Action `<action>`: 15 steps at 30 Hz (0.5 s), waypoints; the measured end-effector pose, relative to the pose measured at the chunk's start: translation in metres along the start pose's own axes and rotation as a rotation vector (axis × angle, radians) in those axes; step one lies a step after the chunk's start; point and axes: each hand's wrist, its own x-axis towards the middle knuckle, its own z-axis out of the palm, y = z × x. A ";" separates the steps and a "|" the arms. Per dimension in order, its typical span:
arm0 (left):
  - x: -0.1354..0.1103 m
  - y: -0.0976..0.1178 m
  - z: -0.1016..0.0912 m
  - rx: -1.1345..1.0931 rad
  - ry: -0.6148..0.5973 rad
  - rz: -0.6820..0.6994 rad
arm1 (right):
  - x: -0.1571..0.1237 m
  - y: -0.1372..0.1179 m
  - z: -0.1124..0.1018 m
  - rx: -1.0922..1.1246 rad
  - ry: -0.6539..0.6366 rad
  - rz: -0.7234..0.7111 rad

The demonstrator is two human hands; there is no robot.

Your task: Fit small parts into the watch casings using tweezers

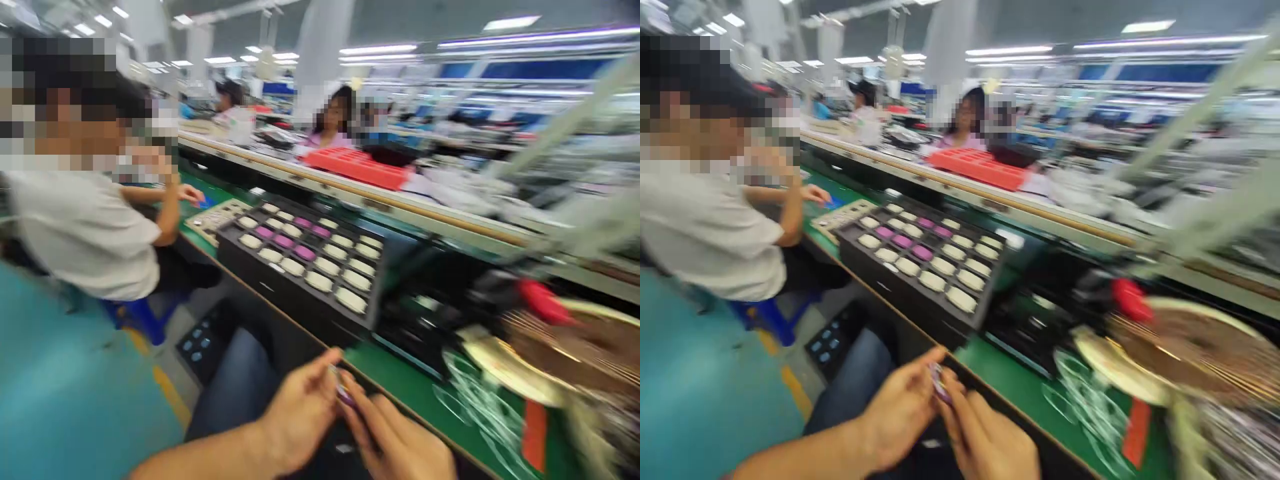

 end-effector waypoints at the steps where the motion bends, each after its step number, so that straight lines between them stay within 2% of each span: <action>1: -0.004 0.005 -0.002 0.023 0.002 -0.016 | -0.005 -0.005 -0.009 -0.020 -0.058 0.007; 3: -0.007 0.013 -0.012 0.048 -0.017 -0.037 | -0.008 -0.012 -0.017 0.046 -0.193 0.082; 6: -0.007 0.018 -0.031 0.081 -0.060 -0.065 | -0.004 -0.016 -0.022 0.238 -0.329 0.300; 10: -0.009 0.015 -0.045 0.138 -0.108 -0.085 | -0.003 -0.016 -0.026 0.459 -0.324 0.501; 15: -0.008 0.013 -0.051 0.204 -0.139 -0.031 | 0.000 -0.018 -0.025 0.567 -0.353 0.666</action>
